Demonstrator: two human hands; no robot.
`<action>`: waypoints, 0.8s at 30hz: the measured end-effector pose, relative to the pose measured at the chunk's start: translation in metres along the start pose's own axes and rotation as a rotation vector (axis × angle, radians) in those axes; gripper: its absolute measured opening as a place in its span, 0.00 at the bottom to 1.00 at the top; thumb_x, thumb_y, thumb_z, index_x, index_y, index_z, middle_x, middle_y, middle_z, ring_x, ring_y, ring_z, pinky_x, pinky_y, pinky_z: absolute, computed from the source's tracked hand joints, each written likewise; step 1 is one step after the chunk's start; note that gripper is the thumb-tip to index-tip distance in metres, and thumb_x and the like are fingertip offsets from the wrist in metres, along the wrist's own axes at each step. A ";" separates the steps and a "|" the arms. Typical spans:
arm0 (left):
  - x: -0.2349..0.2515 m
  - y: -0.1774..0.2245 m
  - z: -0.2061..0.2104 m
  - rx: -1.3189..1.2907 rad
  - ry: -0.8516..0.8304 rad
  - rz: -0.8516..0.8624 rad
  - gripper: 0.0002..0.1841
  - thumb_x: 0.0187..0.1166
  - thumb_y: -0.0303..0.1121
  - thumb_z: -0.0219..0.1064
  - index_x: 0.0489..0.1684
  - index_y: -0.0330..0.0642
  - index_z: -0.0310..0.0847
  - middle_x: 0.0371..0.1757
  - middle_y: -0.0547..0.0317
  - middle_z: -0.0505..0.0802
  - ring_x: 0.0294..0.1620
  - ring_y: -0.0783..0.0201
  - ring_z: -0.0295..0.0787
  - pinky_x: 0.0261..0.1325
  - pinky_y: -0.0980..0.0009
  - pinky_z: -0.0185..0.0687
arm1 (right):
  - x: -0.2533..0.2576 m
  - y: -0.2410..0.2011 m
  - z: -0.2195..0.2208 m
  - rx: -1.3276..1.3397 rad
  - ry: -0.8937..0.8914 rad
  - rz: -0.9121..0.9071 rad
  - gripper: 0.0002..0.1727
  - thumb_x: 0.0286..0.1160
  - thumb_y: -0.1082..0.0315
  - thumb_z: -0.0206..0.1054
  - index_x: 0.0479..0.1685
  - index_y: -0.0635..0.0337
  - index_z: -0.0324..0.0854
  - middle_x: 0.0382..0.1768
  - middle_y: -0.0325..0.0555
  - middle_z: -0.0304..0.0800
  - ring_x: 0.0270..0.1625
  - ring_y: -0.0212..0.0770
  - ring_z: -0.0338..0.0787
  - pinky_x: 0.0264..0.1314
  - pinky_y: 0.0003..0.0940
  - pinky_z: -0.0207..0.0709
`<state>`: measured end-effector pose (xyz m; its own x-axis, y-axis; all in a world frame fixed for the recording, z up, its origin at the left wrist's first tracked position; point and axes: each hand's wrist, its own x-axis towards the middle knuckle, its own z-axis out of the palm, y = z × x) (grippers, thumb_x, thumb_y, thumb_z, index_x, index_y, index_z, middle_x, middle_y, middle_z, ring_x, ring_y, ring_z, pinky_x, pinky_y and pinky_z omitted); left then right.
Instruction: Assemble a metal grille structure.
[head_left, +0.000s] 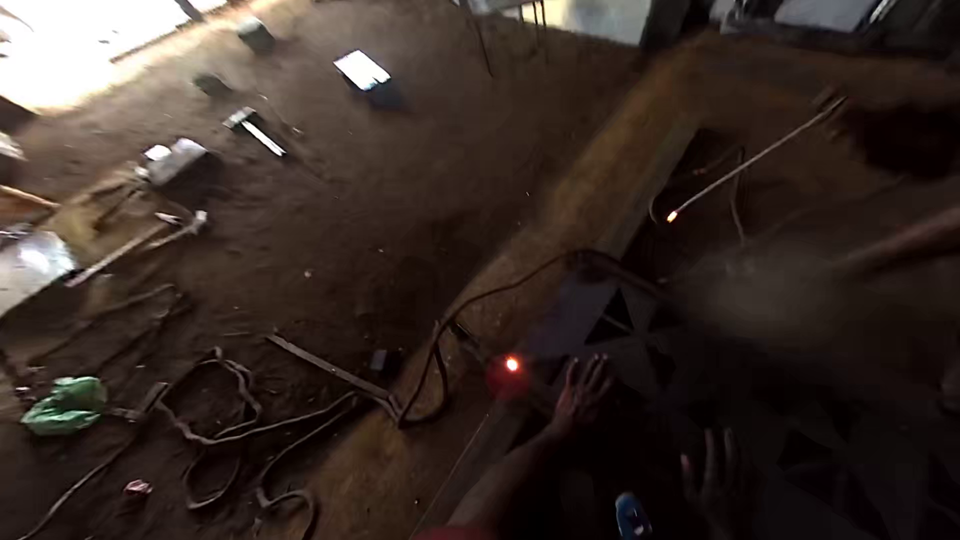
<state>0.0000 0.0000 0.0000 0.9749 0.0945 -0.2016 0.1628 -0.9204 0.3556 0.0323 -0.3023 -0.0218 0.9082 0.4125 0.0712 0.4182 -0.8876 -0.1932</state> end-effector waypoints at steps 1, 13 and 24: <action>0.000 0.000 0.002 0.003 -0.010 -0.002 0.30 0.90 0.58 0.43 0.88 0.60 0.67 0.95 0.57 0.60 0.97 0.53 0.45 0.93 0.35 0.31 | 0.001 -0.001 -0.002 0.003 0.000 0.001 0.46 0.79 0.31 0.43 0.87 0.56 0.68 0.90 0.64 0.59 0.90 0.68 0.60 0.86 0.72 0.52; -0.003 -0.003 0.011 0.150 0.156 0.075 0.28 0.87 0.57 0.50 0.79 0.57 0.78 0.91 0.55 0.68 0.93 0.51 0.58 0.90 0.36 0.46 | 0.005 -0.007 -0.008 -0.022 -0.007 0.015 0.46 0.79 0.31 0.40 0.84 0.58 0.71 0.87 0.65 0.63 0.88 0.70 0.63 0.85 0.75 0.48; -0.003 -0.005 0.011 0.160 0.210 0.099 0.28 0.87 0.57 0.47 0.76 0.58 0.79 0.89 0.55 0.71 0.91 0.50 0.61 0.88 0.37 0.50 | 0.005 -0.006 -0.007 -0.033 -0.024 0.008 0.47 0.78 0.31 0.38 0.84 0.58 0.71 0.87 0.66 0.63 0.89 0.71 0.61 0.84 0.76 0.47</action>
<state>-0.0050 -0.0003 -0.0114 0.9977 0.0622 0.0269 0.0551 -0.9757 0.2122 0.0346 -0.2962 -0.0132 0.9109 0.4101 0.0460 0.4119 -0.8968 -0.1617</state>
